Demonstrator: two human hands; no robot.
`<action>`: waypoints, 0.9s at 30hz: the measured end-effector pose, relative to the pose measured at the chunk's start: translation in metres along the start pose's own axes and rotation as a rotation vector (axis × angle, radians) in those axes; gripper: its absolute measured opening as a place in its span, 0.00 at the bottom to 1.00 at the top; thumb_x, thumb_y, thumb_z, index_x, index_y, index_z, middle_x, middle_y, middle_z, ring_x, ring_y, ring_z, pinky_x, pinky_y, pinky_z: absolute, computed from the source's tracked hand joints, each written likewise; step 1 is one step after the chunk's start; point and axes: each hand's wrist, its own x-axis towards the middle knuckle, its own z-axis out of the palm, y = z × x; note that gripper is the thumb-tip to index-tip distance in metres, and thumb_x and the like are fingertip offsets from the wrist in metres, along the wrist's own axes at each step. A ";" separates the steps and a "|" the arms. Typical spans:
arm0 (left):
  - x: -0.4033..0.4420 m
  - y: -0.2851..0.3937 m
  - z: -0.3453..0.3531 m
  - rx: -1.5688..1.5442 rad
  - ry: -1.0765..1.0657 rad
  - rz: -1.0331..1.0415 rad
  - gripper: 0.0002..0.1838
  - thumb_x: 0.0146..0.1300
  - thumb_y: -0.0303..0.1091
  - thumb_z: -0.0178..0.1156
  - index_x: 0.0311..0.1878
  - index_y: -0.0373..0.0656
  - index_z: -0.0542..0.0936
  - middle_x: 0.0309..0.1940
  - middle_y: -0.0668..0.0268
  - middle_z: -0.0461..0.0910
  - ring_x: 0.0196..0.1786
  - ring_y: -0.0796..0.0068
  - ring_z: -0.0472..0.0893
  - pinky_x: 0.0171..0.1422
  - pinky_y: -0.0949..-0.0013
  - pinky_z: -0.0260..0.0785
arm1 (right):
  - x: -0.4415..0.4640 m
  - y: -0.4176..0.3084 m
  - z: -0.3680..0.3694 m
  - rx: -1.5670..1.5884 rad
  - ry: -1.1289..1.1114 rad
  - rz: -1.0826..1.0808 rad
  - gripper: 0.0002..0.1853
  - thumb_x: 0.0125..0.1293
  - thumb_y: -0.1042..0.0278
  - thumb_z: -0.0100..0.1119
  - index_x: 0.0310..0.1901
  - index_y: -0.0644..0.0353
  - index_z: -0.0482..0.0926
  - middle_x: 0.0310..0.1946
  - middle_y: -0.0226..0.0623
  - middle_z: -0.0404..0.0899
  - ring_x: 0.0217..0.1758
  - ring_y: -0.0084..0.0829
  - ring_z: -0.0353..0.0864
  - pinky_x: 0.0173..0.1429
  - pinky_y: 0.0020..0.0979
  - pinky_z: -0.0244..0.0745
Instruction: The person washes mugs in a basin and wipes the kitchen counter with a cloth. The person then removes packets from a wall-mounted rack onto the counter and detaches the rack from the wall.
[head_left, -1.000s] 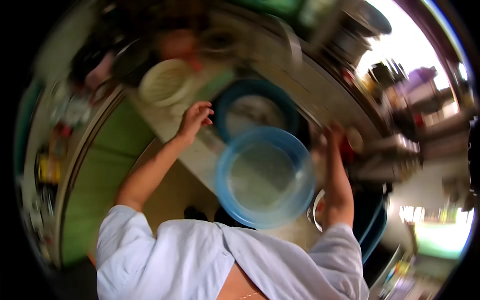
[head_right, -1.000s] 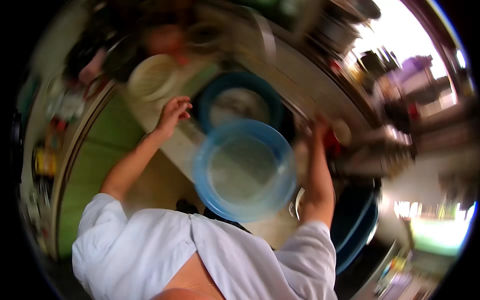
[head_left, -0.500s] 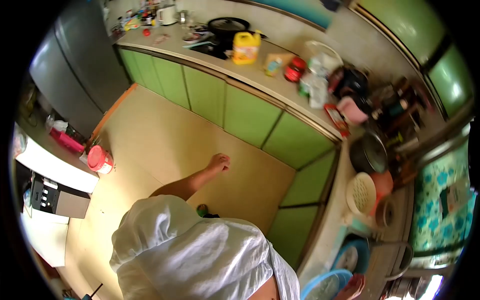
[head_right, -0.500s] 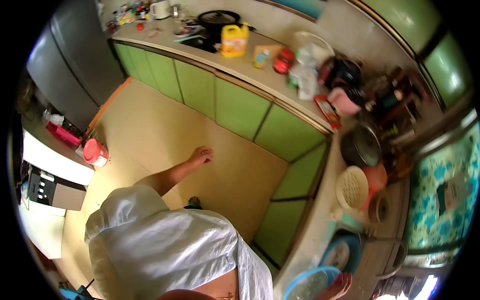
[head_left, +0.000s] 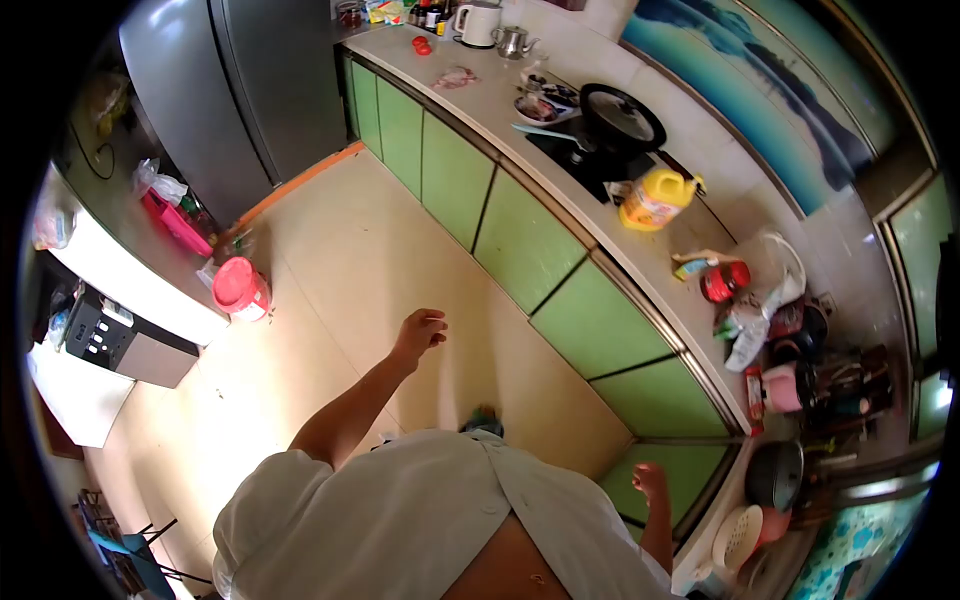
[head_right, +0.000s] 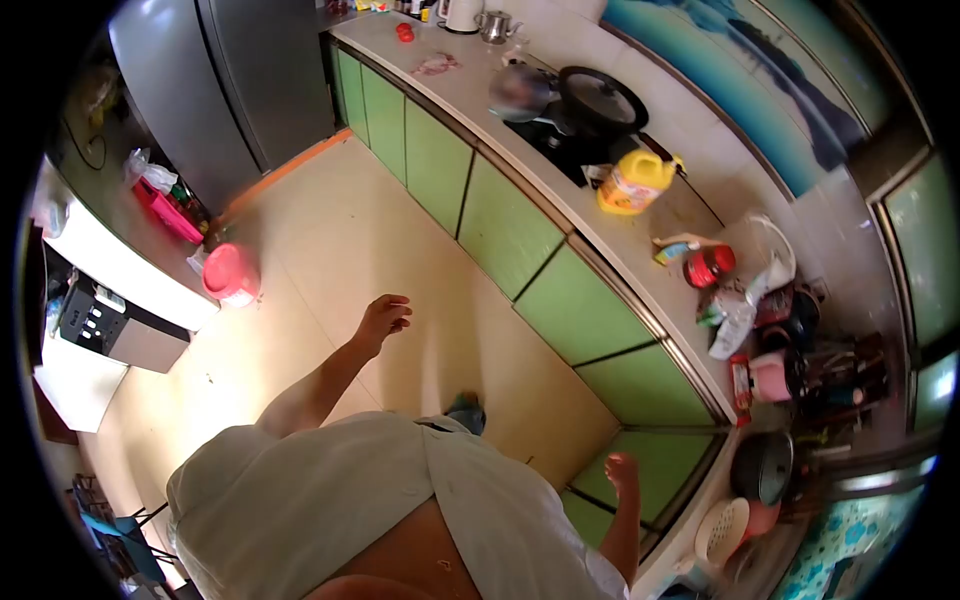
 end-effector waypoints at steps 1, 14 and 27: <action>0.014 0.004 -0.008 0.002 0.015 0.001 0.12 0.55 0.28 0.53 0.44 0.39 0.71 0.29 0.66 0.75 0.26 0.78 0.75 0.29 0.76 0.67 | 0.026 -0.018 0.007 -0.002 -0.014 -0.005 0.08 0.56 0.73 0.49 0.21 0.62 0.70 0.15 0.31 0.67 0.17 0.22 0.70 0.20 0.24 0.65; 0.102 -0.146 -0.335 0.128 0.792 -0.338 0.04 0.49 0.26 0.54 0.24 0.44 0.69 0.19 0.65 0.68 0.21 0.72 0.70 0.19 0.69 0.67 | 0.229 -0.476 0.251 -0.358 -0.478 -0.953 0.13 0.57 0.66 0.54 0.41 0.64 0.74 0.37 0.40 0.77 0.42 0.32 0.77 0.45 0.29 0.70; 0.139 -0.047 -0.473 -0.414 0.807 -0.229 0.06 0.54 0.32 0.48 0.23 0.45 0.68 0.17 0.63 0.71 0.16 0.71 0.70 0.17 0.73 0.63 | 0.325 -0.845 0.501 0.072 -0.345 -0.983 0.20 0.53 0.63 0.57 0.47 0.62 0.70 0.39 0.42 0.76 0.41 0.36 0.76 0.45 0.32 0.71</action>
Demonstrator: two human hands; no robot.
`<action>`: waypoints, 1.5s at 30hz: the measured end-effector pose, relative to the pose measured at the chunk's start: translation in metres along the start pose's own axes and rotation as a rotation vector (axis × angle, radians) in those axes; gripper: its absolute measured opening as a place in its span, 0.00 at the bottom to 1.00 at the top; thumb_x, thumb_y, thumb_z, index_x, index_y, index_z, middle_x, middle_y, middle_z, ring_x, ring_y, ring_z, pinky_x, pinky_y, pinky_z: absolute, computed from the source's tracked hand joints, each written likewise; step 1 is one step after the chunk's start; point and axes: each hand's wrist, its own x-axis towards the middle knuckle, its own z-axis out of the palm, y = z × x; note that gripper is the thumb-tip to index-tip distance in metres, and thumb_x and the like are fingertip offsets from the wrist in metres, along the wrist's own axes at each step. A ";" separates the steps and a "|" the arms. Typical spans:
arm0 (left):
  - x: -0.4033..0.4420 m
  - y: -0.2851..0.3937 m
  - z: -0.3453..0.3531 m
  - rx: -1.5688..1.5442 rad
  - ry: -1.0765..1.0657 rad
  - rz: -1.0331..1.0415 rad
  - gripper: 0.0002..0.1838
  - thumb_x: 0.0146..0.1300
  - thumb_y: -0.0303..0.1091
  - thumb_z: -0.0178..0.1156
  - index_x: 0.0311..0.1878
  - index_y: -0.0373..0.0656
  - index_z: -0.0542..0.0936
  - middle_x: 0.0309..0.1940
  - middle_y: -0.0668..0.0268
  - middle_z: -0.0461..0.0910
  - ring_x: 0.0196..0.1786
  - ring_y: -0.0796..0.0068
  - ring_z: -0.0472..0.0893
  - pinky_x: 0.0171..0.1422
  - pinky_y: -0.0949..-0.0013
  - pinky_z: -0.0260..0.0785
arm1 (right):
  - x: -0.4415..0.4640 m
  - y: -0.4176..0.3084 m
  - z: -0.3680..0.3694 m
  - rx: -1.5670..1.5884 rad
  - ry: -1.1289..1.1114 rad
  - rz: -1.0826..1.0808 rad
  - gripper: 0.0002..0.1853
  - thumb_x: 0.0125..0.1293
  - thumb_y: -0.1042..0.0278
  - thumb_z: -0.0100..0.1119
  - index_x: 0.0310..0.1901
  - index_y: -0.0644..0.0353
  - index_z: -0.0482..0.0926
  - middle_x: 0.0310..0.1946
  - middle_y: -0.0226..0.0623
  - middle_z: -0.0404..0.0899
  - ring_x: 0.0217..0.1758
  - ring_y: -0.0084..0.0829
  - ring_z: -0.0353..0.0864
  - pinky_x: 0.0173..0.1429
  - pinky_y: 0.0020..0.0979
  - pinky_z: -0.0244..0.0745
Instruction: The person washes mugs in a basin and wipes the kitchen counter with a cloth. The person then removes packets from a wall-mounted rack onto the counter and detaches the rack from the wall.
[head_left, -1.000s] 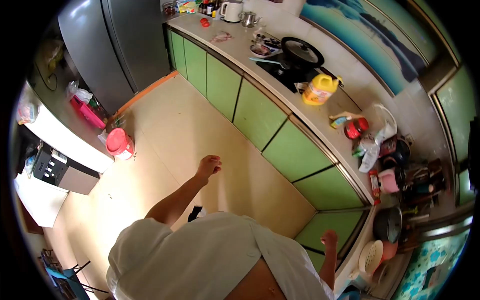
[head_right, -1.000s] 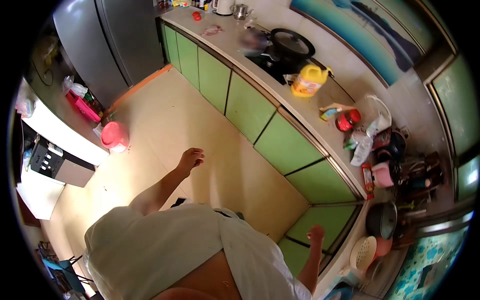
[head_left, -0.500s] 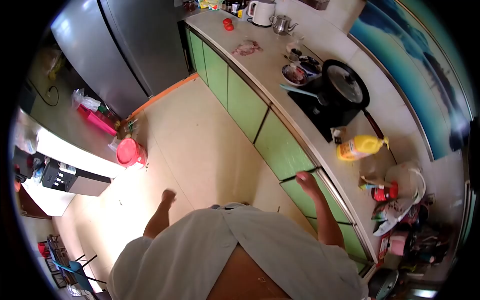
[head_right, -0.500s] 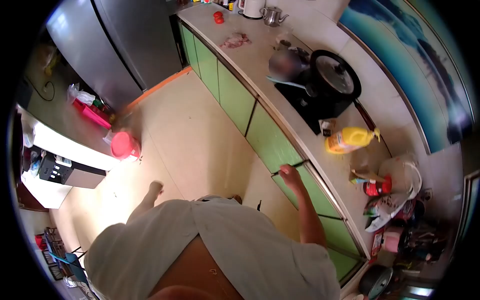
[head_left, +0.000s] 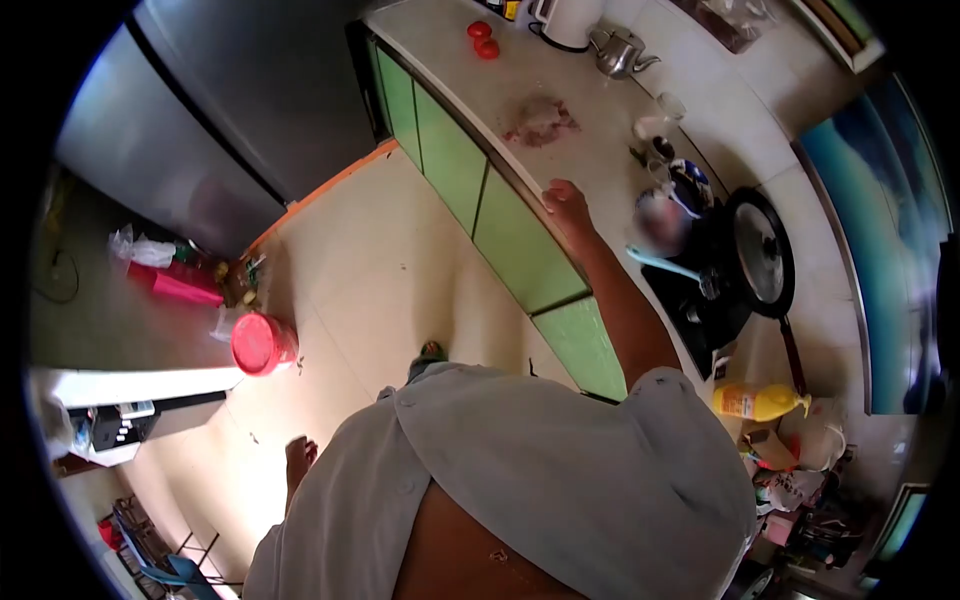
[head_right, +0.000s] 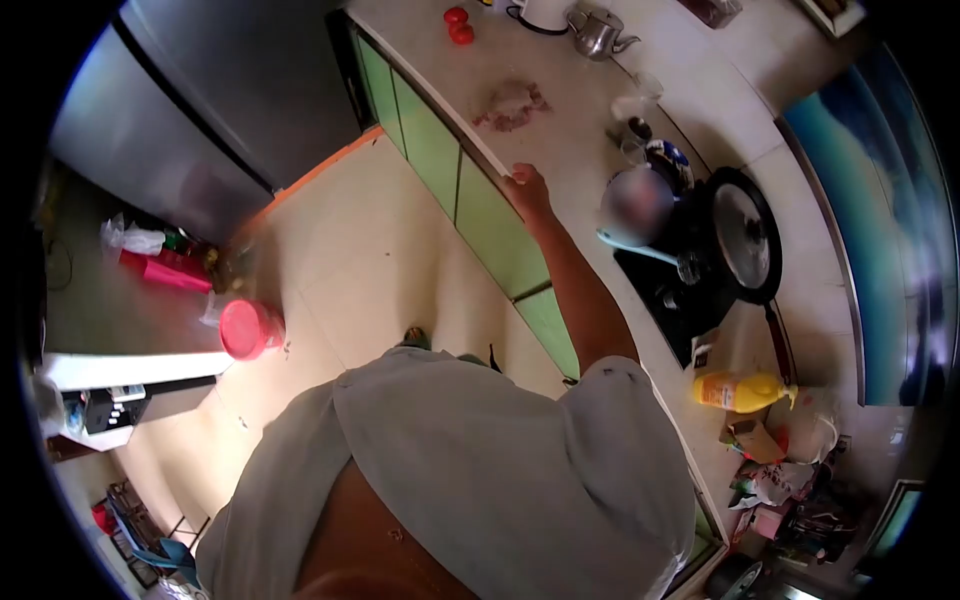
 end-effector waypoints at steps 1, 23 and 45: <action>0.024 0.034 0.026 0.062 -0.028 0.018 0.07 0.54 0.34 0.49 0.23 0.45 0.69 0.17 0.65 0.71 0.16 0.73 0.70 0.17 0.74 0.62 | 0.024 -0.010 0.001 0.218 0.061 0.181 0.20 0.54 0.65 0.57 0.48 0.63 0.69 0.37 0.38 0.75 0.37 0.31 0.75 0.39 0.30 0.71; 0.092 0.400 0.783 0.908 -0.853 1.055 0.13 0.59 0.29 0.52 0.47 0.40 0.71 0.40 0.63 0.75 0.41 0.72 0.76 0.44 0.72 0.68 | 0.231 0.002 0.064 -0.262 0.199 -0.447 0.24 0.32 0.83 0.51 0.37 0.53 0.78 0.45 0.45 0.72 0.40 0.45 0.69 0.44 0.41 0.64; 0.096 0.319 0.968 1.063 -1.689 1.652 0.29 0.43 0.31 0.61 0.53 0.47 0.65 0.55 0.58 0.60 0.57 0.60 0.64 0.57 0.58 0.57 | 0.221 0.003 0.058 -0.636 0.194 -0.014 0.28 0.35 0.76 0.56 0.46 0.46 0.76 0.57 0.36 0.61 0.60 0.42 0.59 0.54 0.44 0.57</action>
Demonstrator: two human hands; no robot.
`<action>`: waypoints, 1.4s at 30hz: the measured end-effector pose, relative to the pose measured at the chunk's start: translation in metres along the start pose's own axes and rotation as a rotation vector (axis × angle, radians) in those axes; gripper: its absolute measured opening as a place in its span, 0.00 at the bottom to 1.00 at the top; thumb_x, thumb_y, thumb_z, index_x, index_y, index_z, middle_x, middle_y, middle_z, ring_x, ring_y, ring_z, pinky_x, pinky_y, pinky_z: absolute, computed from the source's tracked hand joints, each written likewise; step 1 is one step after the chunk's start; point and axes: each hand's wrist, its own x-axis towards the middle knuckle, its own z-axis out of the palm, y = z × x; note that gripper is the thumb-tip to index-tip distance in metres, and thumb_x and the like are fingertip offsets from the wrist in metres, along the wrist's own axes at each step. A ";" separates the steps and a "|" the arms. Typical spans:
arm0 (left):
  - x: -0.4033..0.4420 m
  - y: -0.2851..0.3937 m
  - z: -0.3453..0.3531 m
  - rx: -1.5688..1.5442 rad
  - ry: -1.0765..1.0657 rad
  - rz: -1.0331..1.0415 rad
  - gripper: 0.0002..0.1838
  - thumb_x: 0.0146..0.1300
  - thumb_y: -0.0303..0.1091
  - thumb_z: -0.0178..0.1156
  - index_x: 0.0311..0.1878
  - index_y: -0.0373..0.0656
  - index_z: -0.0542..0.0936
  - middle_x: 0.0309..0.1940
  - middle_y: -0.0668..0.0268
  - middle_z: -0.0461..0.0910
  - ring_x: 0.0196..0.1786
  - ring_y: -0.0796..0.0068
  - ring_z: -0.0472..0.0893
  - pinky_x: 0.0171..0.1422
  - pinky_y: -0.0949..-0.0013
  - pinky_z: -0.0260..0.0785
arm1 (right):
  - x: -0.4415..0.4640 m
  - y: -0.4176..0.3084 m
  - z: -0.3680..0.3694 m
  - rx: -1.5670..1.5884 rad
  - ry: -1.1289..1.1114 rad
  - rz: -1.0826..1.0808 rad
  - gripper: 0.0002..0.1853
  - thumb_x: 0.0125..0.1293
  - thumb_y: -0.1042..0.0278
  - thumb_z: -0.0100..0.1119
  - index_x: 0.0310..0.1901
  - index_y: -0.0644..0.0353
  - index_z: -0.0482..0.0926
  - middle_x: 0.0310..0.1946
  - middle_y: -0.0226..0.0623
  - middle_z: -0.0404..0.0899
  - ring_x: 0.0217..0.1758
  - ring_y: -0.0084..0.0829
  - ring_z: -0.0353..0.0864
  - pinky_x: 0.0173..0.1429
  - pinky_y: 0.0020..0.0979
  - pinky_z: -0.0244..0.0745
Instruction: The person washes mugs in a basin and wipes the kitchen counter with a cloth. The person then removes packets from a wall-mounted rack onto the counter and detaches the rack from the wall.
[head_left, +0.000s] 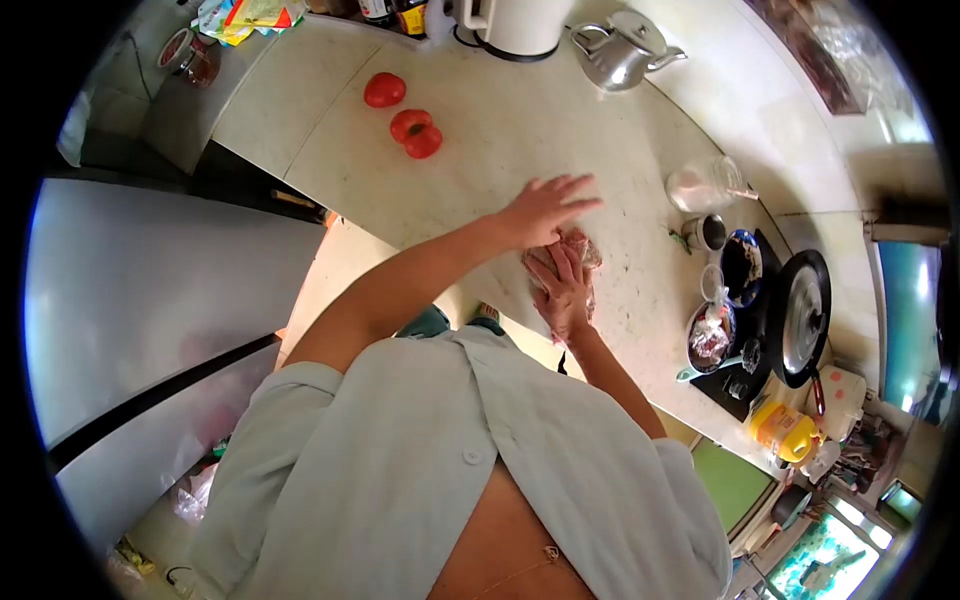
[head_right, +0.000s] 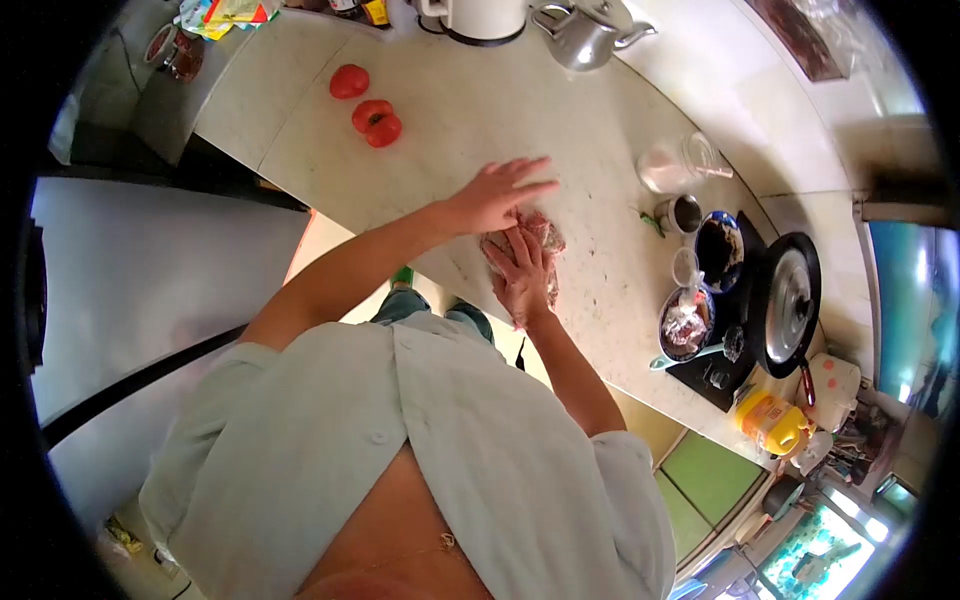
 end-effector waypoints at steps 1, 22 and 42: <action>0.005 0.000 0.000 0.001 0.002 0.001 0.29 0.43 0.31 0.61 0.53 0.47 0.65 0.55 0.58 0.60 0.57 0.60 0.64 0.57 0.58 0.57 | 0.003 -0.008 -0.003 0.027 0.004 0.018 0.28 0.35 0.75 0.56 0.46 0.46 0.76 0.56 0.35 0.63 0.59 0.42 0.59 0.54 0.43 0.57; -0.001 -0.083 -0.085 0.029 0.190 -0.021 0.30 0.48 0.33 0.61 0.56 0.45 0.64 0.57 0.57 0.62 0.59 0.60 0.62 0.61 0.52 0.51 | 0.134 0.049 0.052 -0.269 0.235 0.212 0.26 0.48 0.65 0.56 0.54 0.43 0.69 0.60 0.37 0.58 0.66 0.40 0.51 0.63 0.44 0.46; -0.150 -0.228 -0.194 0.212 0.292 -0.553 0.23 0.42 0.38 0.66 0.41 0.42 0.70 0.39 0.56 0.71 0.42 0.56 0.72 0.46 0.62 0.67 | 0.269 0.032 0.068 -0.142 0.263 0.014 0.18 0.50 0.63 0.59 0.45 0.38 0.76 0.51 0.29 0.69 0.59 0.35 0.65 0.50 0.36 0.71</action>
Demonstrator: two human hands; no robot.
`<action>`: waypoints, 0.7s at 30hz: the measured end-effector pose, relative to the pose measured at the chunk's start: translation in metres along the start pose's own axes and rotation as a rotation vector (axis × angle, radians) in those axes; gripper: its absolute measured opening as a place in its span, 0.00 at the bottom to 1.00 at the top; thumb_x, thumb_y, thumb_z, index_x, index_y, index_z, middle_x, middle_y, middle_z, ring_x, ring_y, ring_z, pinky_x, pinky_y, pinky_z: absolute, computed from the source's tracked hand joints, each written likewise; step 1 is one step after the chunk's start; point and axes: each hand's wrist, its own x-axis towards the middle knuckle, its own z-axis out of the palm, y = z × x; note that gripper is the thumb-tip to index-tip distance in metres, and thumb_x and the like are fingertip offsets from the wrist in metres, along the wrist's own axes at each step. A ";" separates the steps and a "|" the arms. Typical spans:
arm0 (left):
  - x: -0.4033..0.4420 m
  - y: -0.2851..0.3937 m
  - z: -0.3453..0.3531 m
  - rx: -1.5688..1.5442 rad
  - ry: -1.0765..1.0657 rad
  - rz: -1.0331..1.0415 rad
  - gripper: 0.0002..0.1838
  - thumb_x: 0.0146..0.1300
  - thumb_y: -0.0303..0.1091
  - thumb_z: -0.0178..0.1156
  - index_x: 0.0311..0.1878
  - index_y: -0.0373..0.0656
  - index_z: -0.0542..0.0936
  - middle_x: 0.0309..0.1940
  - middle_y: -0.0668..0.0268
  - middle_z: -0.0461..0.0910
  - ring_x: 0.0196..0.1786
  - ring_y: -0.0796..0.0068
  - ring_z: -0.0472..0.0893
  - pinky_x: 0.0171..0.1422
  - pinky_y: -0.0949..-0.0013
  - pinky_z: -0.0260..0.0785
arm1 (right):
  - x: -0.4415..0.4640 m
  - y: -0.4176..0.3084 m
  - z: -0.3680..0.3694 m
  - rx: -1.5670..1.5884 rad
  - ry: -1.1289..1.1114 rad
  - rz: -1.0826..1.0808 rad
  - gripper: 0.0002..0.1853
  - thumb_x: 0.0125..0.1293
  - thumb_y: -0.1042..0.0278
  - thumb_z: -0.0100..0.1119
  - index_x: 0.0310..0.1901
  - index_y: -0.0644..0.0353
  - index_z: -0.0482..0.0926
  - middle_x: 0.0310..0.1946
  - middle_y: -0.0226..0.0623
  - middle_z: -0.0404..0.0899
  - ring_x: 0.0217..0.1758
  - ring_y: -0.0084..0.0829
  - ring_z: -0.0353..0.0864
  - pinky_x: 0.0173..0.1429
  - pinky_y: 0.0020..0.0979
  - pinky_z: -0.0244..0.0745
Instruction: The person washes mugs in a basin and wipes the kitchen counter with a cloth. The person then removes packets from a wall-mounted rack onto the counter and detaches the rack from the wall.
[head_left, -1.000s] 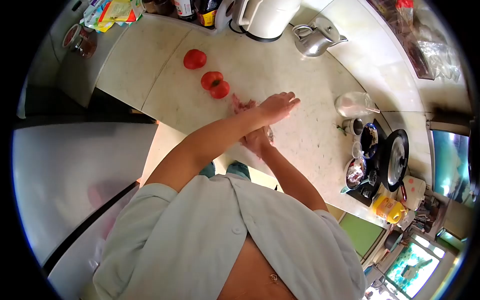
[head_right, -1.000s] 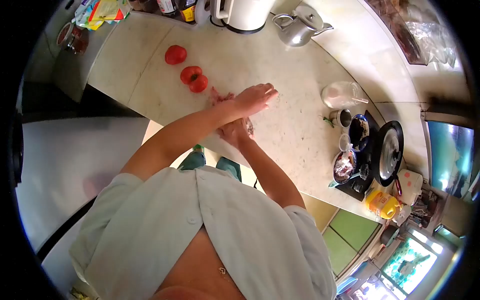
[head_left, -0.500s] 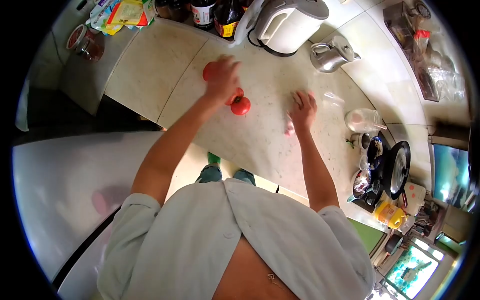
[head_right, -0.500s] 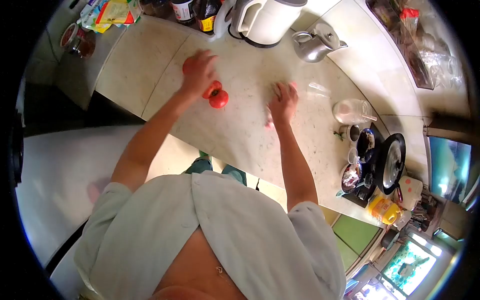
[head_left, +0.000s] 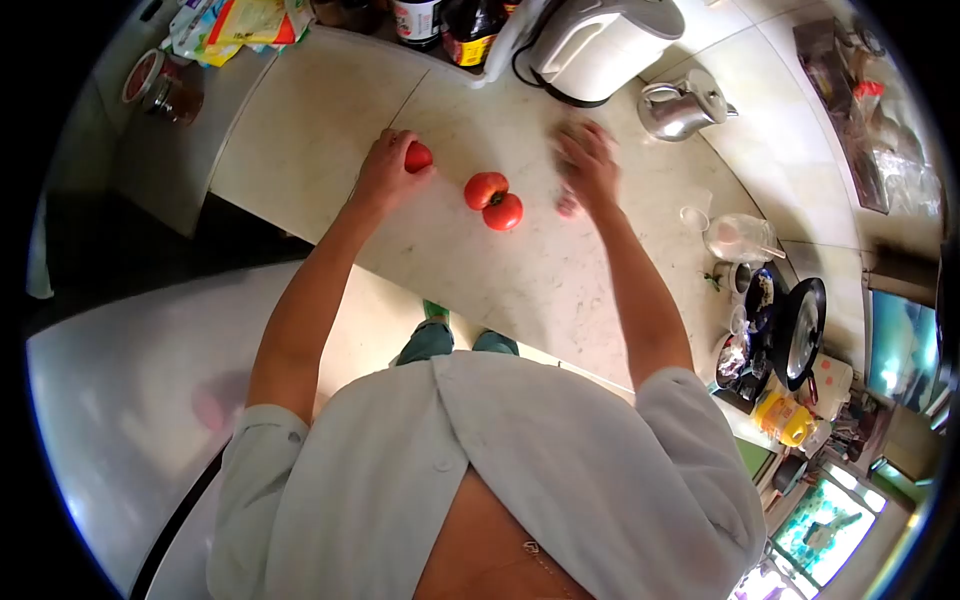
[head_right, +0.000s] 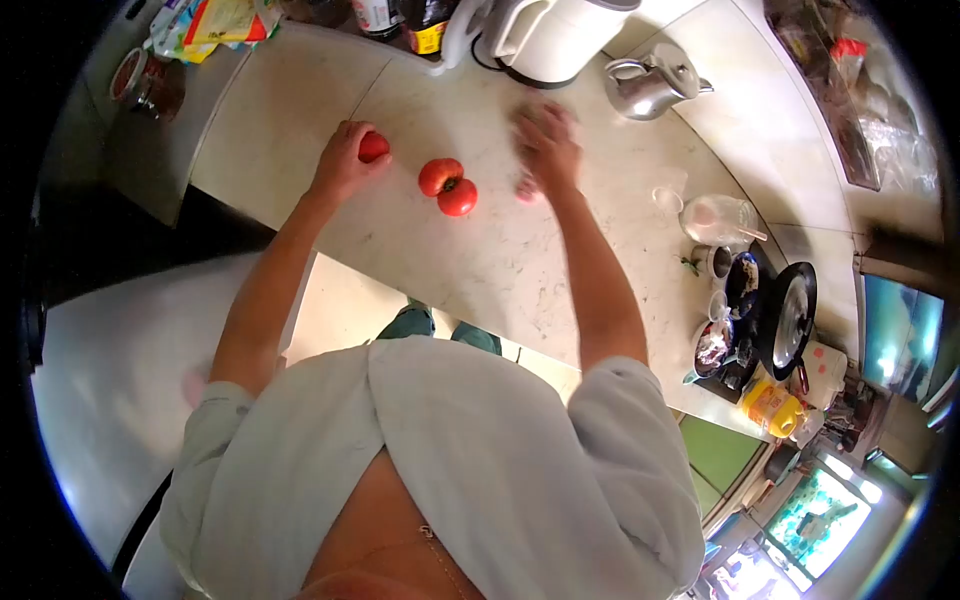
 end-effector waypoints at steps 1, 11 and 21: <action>-0.006 -0.005 -0.006 0.004 0.001 -0.012 0.23 0.42 0.38 0.66 0.41 0.42 0.70 0.39 0.56 0.71 0.42 0.56 0.72 0.46 0.62 0.67 | -0.020 0.010 -0.019 -0.094 -0.009 0.017 0.19 0.49 0.66 0.58 0.46 0.39 0.76 0.52 0.30 0.69 0.58 0.34 0.65 0.51 0.35 0.70; -0.032 -0.112 -0.094 0.115 0.258 -0.459 0.24 0.45 0.47 0.64 0.43 0.42 0.73 0.38 0.56 0.72 0.42 0.57 0.74 0.45 0.62 0.68 | -0.036 -0.108 -0.053 0.291 -0.270 0.153 0.30 0.47 0.61 0.63 0.56 0.47 0.66 0.59 0.37 0.58 0.61 0.48 0.56 0.56 0.43 0.62; -0.062 -0.183 -0.110 -0.340 0.503 -0.554 0.29 0.60 0.51 0.48 0.54 0.35 0.67 0.50 0.48 0.70 0.53 0.56 0.70 0.56 0.65 0.61 | -0.006 -0.174 0.018 0.534 -0.276 0.135 0.30 0.44 0.74 0.61 0.53 0.55 0.66 0.48 0.40 0.69 0.46 0.43 0.71 0.45 0.36 0.72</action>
